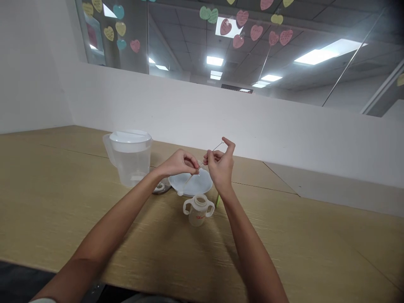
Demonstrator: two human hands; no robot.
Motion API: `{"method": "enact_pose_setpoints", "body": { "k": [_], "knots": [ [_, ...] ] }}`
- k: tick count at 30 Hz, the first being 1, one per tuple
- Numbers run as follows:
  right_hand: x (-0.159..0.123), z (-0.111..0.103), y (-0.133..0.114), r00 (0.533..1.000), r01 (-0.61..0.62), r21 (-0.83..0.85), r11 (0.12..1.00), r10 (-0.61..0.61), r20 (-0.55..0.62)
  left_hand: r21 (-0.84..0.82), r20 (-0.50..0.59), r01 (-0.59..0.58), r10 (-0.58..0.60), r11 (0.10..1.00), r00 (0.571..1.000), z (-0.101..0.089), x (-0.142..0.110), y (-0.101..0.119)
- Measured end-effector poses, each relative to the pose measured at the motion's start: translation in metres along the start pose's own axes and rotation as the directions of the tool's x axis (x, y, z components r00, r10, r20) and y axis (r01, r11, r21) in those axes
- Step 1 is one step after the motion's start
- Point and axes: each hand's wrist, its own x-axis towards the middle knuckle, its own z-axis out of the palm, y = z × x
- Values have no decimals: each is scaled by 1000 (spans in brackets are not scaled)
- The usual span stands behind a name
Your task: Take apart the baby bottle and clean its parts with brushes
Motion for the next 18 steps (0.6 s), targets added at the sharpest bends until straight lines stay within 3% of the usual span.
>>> {"method": "enact_pose_setpoints", "body": {
  "k": [18],
  "knots": [
    [2, -1, 7, 995, -43, -133, 990, 55, 88, 15, -10, 63, -63, 998, 998, -1, -1, 2]
  ]
}}
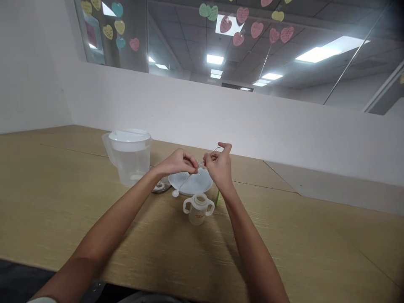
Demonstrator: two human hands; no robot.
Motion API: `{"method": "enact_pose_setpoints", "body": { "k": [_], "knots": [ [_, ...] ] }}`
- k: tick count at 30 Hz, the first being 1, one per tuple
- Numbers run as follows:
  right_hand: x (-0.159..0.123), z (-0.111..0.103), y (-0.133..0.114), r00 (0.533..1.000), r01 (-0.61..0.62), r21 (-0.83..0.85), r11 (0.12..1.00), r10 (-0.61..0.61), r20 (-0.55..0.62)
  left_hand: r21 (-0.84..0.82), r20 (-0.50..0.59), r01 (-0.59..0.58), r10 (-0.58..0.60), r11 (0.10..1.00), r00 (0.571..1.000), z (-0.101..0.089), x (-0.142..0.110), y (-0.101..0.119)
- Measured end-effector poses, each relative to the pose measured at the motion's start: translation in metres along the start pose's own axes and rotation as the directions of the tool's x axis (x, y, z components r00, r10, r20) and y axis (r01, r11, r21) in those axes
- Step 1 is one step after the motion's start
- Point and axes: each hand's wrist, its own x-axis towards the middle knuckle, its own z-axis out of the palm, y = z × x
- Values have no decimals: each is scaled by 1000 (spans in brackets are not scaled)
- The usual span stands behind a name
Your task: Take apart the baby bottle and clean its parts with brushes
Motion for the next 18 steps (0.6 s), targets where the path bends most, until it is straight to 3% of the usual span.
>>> {"method": "enact_pose_setpoints", "body": {
  "k": [18],
  "knots": [
    [-1, -4, -1, 995, -21, -165, 986, 36, 90, -14, 32, -3, 3, 1000, 999, 0, -3, 9]
  ]
}}
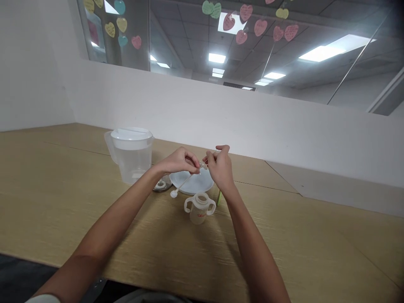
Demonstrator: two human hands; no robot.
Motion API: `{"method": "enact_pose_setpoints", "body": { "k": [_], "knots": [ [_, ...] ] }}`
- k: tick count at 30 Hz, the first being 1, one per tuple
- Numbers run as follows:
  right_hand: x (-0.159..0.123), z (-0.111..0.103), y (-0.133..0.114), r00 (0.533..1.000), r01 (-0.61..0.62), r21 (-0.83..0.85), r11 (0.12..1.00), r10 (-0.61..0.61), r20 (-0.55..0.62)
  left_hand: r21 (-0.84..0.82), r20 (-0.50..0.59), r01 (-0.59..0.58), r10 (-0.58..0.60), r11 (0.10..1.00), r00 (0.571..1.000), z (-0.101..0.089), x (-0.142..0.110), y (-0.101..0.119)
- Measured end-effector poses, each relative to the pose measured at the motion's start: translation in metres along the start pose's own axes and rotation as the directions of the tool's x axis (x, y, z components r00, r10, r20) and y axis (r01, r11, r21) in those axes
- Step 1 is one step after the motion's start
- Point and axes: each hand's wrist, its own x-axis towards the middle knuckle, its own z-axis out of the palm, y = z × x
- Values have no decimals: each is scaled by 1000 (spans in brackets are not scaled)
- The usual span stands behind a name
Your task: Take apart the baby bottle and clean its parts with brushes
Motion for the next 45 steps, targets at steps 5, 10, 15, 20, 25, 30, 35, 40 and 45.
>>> {"method": "enact_pose_setpoints", "body": {
  "k": [5, 10, 15, 20, 25, 30, 35, 40, 45],
  "knots": [
    [-1, -1, -1, 1000, 3, -15, 1000, -3, 24, -1, -6, 7, -7, 1000, 1000, 0, 0, 1],
    [-4, 0, -8, 998, -11, -79, 997, 16, 61, -30, -21, 7, -8, 1000, 1000, -1, 1, 0],
    [-6, -1, -14, 996, 31, -93, 995, -24, 84, -97, -46, 18, -22, 995, 999, -1, 3, -1],
    [-2, -10, -11, 995, 72, 52, 996, -76, 70, -104, -70, 3, -11, 995, 997, -1, 3, 0],
    [3, -14, -11, 998, 45, 124, 991, -50, 36, -125, -69, -15, 6, 992, 998, 0, 2, 1],
    [5, -13, -10, 999, -21, 240, 971, 12, 38, -141, -62, -28, 19, 990, 998, 0, 3, -1],
    [9, -20, -6, 995, -80, 409, 909, 96, -19, -167, 21, -48, 53, 985, 998, 1, 2, -2],
    [11, -32, -8, 983, -38, 447, 894, 114, -145, -172, 75, -27, 41, 985, 996, 5, -1, 1],
    [12, -40, -9, 972, 2, 461, 887, 107, -211, -134, 111, -29, 44, 991, 993, 5, -3, 1]
  ]
}}
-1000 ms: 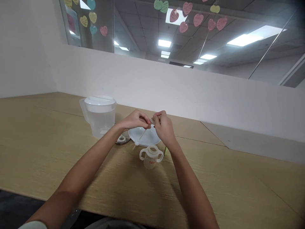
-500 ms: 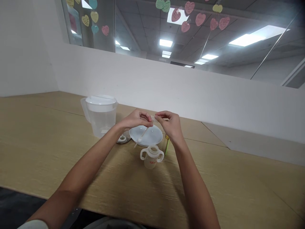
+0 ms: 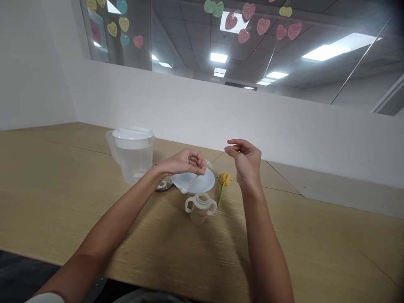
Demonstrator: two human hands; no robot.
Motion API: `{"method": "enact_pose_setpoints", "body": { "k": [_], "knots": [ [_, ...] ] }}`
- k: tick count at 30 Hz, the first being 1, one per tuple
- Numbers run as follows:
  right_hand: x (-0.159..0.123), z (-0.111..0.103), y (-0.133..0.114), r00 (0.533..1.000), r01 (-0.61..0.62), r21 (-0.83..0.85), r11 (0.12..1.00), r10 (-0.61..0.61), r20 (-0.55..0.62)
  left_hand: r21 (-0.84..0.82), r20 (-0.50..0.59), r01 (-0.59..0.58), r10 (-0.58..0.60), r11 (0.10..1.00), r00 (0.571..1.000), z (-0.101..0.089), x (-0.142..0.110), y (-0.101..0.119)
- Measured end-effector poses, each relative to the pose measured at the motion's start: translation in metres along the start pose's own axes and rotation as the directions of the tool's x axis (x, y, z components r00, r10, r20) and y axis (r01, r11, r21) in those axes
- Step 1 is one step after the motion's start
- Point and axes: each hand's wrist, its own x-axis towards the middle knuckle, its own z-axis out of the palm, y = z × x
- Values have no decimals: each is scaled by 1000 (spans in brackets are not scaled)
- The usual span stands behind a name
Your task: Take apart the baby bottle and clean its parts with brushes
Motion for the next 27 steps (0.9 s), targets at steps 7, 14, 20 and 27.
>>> {"method": "enact_pose_setpoints", "body": {
  "k": [7, 14, 20, 27],
  "knots": [
    [2, -5, -1, 1000, -14, 27, 1000, 15, -23, -2, 28, 8, -8, 1000, 1000, -1, -1, 0],
    [5, -10, 0, 999, -22, 38, 999, 23, -29, -19, 32, 18, -17, 1000, 999, -1, -1, 1],
    [7, -13, 0, 998, -38, 76, 996, 41, -43, -30, 41, 18, -17, 999, 999, -2, 0, -2],
    [8, -17, 0, 996, -63, 89, 994, 68, -53, -32, 76, 11, -9, 999, 997, -3, 0, -2]
  ]
}}
